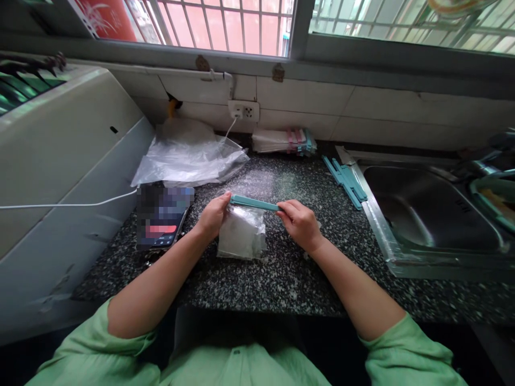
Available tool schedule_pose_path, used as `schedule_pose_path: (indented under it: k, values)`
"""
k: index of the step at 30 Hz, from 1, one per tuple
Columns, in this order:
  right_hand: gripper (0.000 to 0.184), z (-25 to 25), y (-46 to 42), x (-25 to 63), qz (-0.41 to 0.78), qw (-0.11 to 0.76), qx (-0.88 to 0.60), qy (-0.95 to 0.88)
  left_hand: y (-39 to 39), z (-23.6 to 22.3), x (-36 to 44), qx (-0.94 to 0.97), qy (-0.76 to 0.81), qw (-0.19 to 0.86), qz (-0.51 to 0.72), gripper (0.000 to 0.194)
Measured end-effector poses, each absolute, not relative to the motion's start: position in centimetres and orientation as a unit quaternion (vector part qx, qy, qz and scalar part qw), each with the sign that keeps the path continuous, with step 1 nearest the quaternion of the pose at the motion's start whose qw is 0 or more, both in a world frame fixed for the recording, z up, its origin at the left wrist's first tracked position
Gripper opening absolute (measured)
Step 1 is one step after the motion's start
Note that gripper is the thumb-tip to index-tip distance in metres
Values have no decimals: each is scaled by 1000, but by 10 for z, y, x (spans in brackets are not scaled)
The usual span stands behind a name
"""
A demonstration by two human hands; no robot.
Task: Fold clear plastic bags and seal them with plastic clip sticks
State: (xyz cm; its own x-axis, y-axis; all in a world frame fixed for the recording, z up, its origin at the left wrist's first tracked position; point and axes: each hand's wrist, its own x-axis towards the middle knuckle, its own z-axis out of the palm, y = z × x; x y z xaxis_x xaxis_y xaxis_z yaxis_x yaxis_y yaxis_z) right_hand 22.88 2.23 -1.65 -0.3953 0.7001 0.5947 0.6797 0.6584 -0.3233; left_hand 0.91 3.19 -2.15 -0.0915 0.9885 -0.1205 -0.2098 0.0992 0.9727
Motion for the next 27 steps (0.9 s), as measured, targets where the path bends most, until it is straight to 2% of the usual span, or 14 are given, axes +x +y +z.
schedule_pose_path:
  k: [14, 23, 27]
  values:
    - [16, -19, 26, 231, 46, 396, -437, -806, 33, -25, 9, 368, 498, 543, 568, 28]
    - [17, -22, 26, 232, 142, 449, -460, -753, 33, -22, 8, 367, 502, 520, 586, 25]
    - [17, -20, 26, 232, 137, 470, -456, -744, 34, -22, 8, 353, 490, 522, 602, 25]
